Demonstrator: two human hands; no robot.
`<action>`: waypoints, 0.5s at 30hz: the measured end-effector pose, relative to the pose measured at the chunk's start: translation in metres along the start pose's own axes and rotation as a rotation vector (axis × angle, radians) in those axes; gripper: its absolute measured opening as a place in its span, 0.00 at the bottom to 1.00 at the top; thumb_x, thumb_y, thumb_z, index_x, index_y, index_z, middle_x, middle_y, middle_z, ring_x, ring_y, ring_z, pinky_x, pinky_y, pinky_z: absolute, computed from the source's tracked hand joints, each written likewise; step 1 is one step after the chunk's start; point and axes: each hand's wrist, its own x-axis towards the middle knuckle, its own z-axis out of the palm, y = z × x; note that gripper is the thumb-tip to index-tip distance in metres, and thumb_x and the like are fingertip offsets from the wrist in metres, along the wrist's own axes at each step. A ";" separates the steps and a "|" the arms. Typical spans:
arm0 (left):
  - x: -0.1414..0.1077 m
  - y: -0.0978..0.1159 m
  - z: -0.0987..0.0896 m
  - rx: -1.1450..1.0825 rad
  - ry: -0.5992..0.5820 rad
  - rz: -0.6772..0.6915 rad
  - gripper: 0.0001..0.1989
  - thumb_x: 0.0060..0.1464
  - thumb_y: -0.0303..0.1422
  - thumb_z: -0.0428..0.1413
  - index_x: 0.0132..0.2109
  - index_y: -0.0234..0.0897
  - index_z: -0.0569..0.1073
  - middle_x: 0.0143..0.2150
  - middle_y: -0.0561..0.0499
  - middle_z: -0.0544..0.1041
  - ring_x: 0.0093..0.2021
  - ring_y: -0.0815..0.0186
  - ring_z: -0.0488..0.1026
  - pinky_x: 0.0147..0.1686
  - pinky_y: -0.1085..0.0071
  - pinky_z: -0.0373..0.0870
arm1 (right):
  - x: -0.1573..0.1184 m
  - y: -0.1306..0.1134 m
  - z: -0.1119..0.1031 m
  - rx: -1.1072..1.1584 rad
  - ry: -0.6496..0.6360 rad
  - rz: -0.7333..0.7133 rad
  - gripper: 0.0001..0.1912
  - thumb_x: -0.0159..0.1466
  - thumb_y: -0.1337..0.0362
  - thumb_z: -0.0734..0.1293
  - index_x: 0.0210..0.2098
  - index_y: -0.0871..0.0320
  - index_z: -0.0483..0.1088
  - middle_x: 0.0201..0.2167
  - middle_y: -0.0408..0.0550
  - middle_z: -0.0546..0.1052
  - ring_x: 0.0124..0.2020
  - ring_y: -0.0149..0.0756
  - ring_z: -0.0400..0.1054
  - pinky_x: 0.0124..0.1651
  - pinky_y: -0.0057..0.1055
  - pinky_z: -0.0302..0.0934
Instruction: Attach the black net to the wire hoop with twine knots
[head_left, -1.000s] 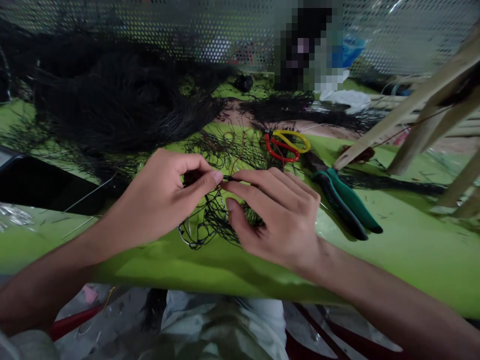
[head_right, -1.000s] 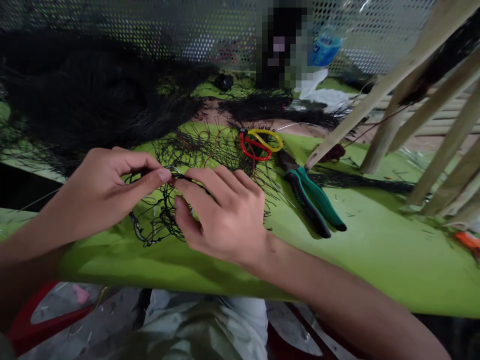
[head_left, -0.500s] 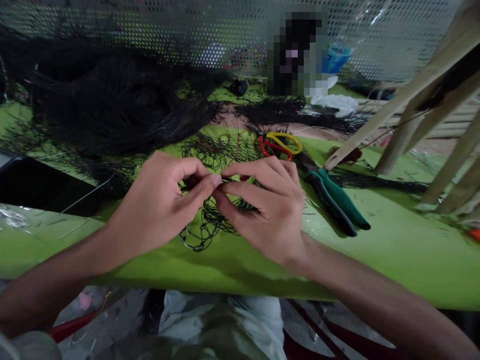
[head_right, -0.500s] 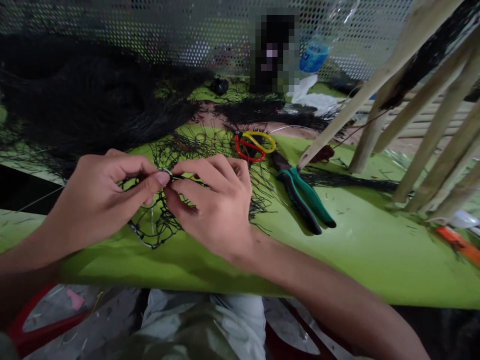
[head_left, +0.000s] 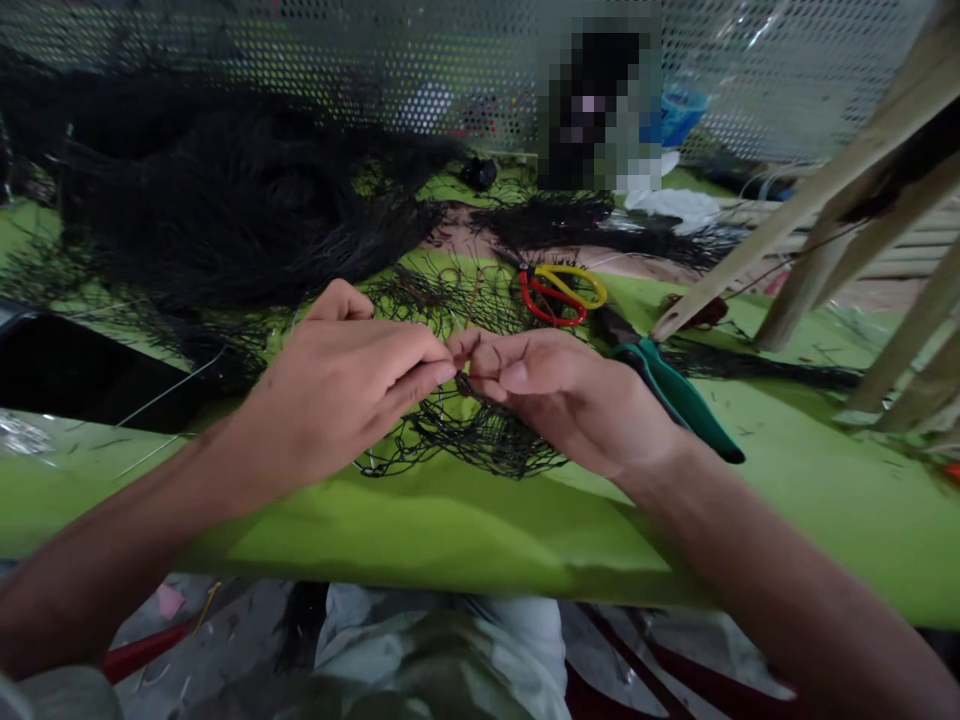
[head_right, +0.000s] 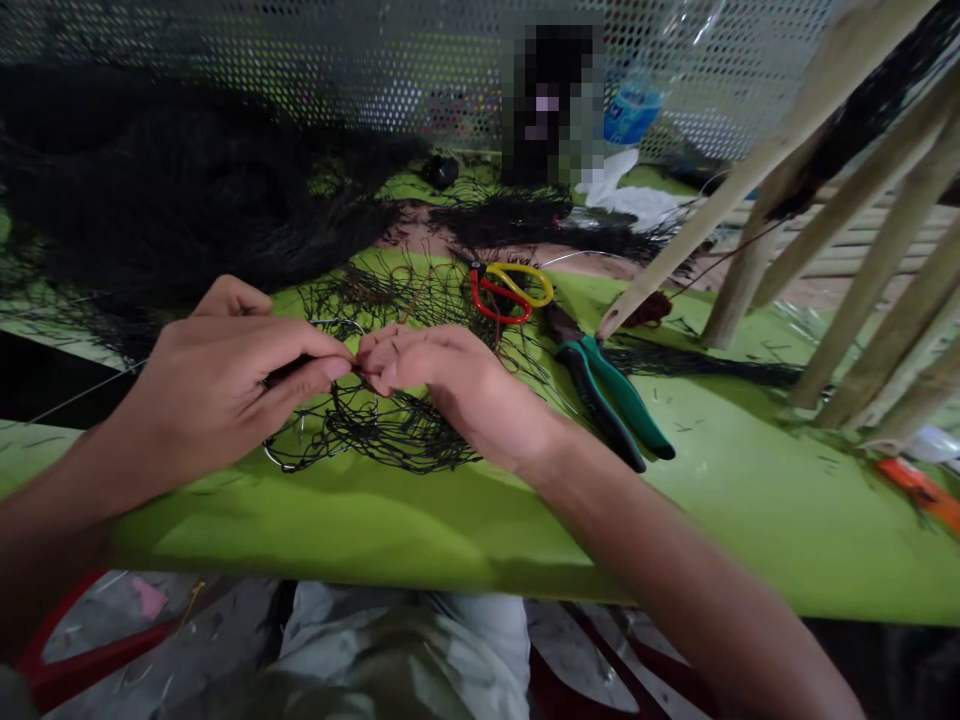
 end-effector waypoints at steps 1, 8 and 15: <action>0.000 0.000 0.000 0.026 -0.004 0.010 0.13 0.75 0.34 0.52 0.39 0.40 0.76 0.28 0.57 0.79 0.26 0.66 0.67 0.43 0.61 0.61 | 0.000 -0.002 -0.002 -0.008 -0.027 0.006 0.08 0.56 0.64 0.69 0.21 0.55 0.70 0.30 0.47 0.72 0.52 0.44 0.67 0.61 0.41 0.57; -0.001 -0.007 0.001 0.118 0.004 0.068 0.13 0.75 0.34 0.52 0.39 0.41 0.77 0.30 0.55 0.81 0.26 0.64 0.67 0.42 0.60 0.61 | -0.006 -0.022 -0.015 -0.185 -0.209 0.002 0.19 0.64 0.61 0.70 0.19 0.54 0.65 0.24 0.45 0.64 0.52 0.41 0.64 0.52 0.37 0.58; 0.003 -0.020 0.001 0.037 -0.087 -0.055 0.16 0.75 0.37 0.49 0.40 0.42 0.78 0.30 0.56 0.79 0.27 0.65 0.65 0.46 0.62 0.64 | -0.027 -0.049 -0.051 -0.556 -0.040 -0.340 0.41 0.68 0.36 0.67 0.15 0.62 0.57 0.19 0.36 0.66 0.28 0.22 0.66 0.41 0.42 0.63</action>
